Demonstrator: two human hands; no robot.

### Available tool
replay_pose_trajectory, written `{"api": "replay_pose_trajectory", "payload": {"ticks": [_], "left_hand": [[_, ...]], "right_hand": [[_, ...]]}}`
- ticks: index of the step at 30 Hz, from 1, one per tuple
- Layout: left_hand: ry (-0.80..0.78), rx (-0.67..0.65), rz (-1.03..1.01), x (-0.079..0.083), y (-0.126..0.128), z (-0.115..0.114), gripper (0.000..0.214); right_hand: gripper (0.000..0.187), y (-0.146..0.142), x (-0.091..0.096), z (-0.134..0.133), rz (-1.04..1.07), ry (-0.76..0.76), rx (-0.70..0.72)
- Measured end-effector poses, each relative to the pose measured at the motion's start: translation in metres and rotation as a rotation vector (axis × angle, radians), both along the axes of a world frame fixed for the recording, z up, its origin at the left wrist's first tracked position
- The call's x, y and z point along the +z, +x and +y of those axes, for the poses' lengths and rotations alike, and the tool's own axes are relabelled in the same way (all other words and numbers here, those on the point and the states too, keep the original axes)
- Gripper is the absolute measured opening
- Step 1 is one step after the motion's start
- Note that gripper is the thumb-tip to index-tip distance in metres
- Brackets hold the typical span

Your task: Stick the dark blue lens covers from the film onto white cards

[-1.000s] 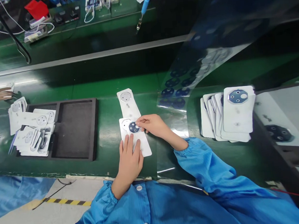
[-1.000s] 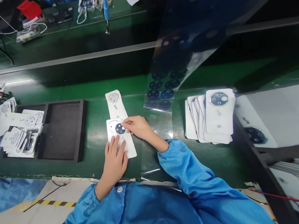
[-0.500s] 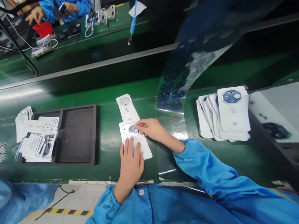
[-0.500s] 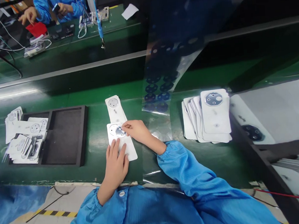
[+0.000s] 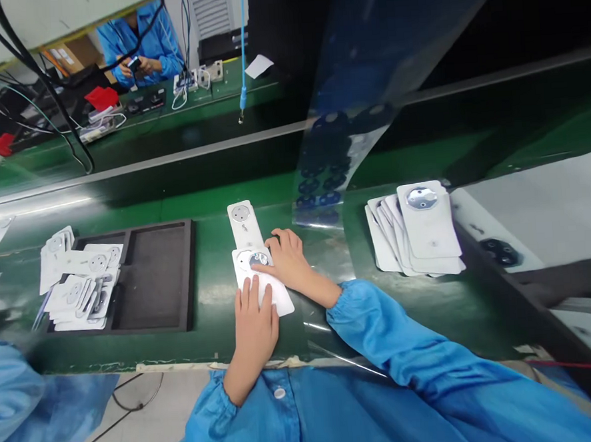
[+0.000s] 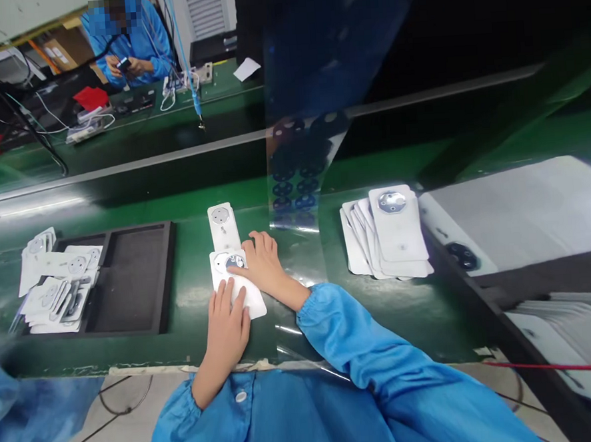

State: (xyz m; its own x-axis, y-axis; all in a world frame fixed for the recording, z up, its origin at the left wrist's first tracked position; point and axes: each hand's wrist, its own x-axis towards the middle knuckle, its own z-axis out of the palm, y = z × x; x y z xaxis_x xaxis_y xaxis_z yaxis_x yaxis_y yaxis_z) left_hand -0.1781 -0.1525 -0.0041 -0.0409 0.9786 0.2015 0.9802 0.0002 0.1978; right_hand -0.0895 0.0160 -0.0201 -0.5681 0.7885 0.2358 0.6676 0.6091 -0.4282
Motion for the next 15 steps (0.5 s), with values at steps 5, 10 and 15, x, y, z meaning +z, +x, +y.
{"api": "replay_pose_trajectory", "payload": {"ticks": [5, 10, 15], "left_hand": [[0.043, -0.018, -0.014, 0.0, -0.001, -0.002, 0.043], [0.094, -0.03, -0.038, 0.0, -0.002, -0.004, 0.053], [0.06, -0.027, 0.017, -0.001, -0.002, -0.003, 0.054]], "right_hand": [[0.026, -0.001, 0.011, -0.001, 0.265, -0.156, -0.05], [0.023, 0.012, 0.035, 0.003, 0.538, -0.432, 0.04], [0.028, 0.025, 0.039, 0.005, 0.686, -0.577, -0.016]]}}
